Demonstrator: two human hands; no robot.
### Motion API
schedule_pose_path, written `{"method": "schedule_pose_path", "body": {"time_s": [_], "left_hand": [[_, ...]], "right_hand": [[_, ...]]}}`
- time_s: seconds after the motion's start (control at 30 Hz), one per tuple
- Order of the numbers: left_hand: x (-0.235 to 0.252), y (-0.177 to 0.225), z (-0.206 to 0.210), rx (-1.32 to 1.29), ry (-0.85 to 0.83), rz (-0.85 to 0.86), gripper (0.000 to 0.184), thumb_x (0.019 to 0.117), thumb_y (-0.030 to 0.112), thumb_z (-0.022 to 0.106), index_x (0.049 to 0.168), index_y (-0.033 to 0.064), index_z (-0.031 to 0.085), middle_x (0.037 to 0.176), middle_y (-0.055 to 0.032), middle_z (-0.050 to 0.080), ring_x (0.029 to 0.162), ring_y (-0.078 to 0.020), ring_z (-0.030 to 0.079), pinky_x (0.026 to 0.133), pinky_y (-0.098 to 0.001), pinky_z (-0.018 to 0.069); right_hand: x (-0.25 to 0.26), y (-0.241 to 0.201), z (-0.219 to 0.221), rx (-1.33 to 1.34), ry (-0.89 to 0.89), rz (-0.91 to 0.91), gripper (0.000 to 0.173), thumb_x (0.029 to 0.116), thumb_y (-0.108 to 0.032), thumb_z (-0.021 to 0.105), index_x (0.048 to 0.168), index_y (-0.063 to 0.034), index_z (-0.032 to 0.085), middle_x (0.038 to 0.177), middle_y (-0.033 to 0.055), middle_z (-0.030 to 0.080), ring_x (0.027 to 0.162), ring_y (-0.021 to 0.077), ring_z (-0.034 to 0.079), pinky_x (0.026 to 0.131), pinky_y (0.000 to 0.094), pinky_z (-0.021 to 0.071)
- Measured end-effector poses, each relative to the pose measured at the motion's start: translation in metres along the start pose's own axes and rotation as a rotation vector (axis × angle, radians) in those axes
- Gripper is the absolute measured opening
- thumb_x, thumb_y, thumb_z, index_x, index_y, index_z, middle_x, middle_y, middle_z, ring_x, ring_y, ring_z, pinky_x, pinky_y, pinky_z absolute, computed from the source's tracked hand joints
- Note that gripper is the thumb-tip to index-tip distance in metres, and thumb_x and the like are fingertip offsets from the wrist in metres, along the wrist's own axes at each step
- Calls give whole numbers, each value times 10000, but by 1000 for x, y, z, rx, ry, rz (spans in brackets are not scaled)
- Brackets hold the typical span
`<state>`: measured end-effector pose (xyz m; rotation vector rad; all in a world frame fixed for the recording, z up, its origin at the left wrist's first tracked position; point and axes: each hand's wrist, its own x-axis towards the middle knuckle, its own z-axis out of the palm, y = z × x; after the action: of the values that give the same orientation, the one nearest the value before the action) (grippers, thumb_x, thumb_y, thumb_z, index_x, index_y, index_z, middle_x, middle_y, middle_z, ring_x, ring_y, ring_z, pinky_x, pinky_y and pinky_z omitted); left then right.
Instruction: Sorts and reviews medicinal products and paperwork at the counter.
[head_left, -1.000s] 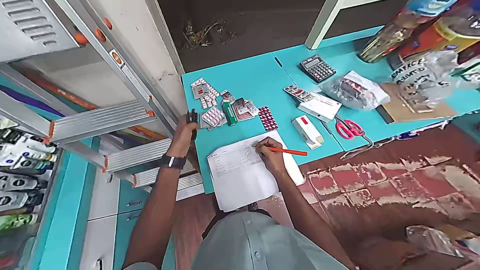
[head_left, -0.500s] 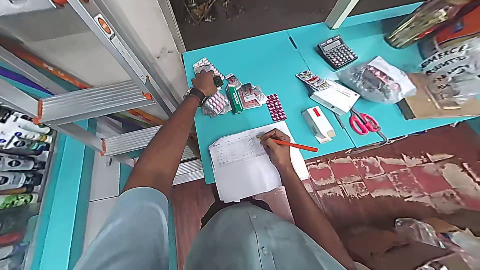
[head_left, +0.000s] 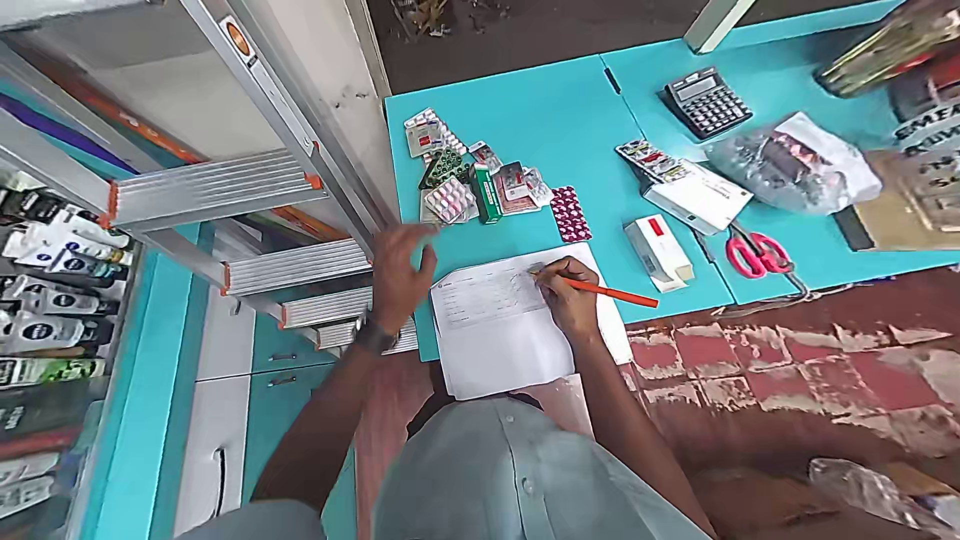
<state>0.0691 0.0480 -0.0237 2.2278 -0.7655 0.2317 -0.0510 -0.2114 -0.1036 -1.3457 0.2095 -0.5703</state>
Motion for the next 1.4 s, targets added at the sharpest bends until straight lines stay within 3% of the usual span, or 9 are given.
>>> {"method": "schedule_pose_path", "body": {"time_s": [0.1,0.27,0.63,0.8,0.9,1.0,1.17,1.3,1.4], "left_hand": [[-80,6,19,26,33,70,219,949,137,588,1025,63,780,1111,-88,753,1097,-266,686,978,-475,531],[-149,3,58,187,27,152,313,990,295,577,1147,102,768,1278,-73,713,1249,-279,627,1100,-465,454],[-139,-4,81,209,90,134,393,1000,286,504,1134,31,772,1273,-121,714,1251,-345,622,1072,-515,441],[-122,1,80,236,128,120,334,958,243,542,944,35,803,1126,-123,762,1117,-355,681,963,-525,486],[-122,-1,87,256,176,134,332,950,246,548,897,35,800,1080,-128,770,1070,-355,695,953,-523,490],[-122,-1,89,285,195,140,337,946,253,542,897,44,803,1089,-111,772,1065,-343,696,942,-516,488],[-122,0,88,307,199,140,328,942,257,550,889,54,803,1070,-98,775,1050,-324,697,935,-496,487],[-121,-3,92,290,217,136,317,938,258,558,887,69,807,1058,-82,777,1054,-306,693,953,-469,485],[-123,0,94,295,256,125,328,938,263,548,891,69,808,1063,-76,777,1055,-302,702,970,-471,500]], "right_hand": [[1,1,-1,-1,-3,-1,146,859,9,643,788,-116,669,654,-33,654,517,35,556,487,187,466],[-1,3,2,-54,-13,-1,133,873,-15,632,790,-115,660,662,-40,653,524,36,557,491,196,465],[-6,-7,9,-148,100,-76,29,886,6,645,895,12,672,713,11,665,575,49,590,532,216,502],[11,-39,-14,-248,-25,-67,428,1099,-198,317,1228,87,608,959,99,766,807,136,738,685,291,599],[56,-64,-60,-589,64,-191,319,1071,-167,460,1124,44,694,981,100,754,870,137,718,809,331,591],[112,-88,-108,-976,226,-172,245,1016,-187,604,1177,-31,700,1007,136,732,808,246,699,744,456,579],[181,-78,-145,-1374,235,139,487,854,-441,795,1171,-87,687,1123,197,706,1161,429,618,944,701,419],[183,-73,-141,-1385,272,68,269,847,-153,773,1061,-25,674,982,231,698,1009,465,645,888,715,428],[175,-70,-117,-1236,221,-45,362,835,-191,836,1104,-8,677,1007,245,696,994,472,651,886,716,450]]}}
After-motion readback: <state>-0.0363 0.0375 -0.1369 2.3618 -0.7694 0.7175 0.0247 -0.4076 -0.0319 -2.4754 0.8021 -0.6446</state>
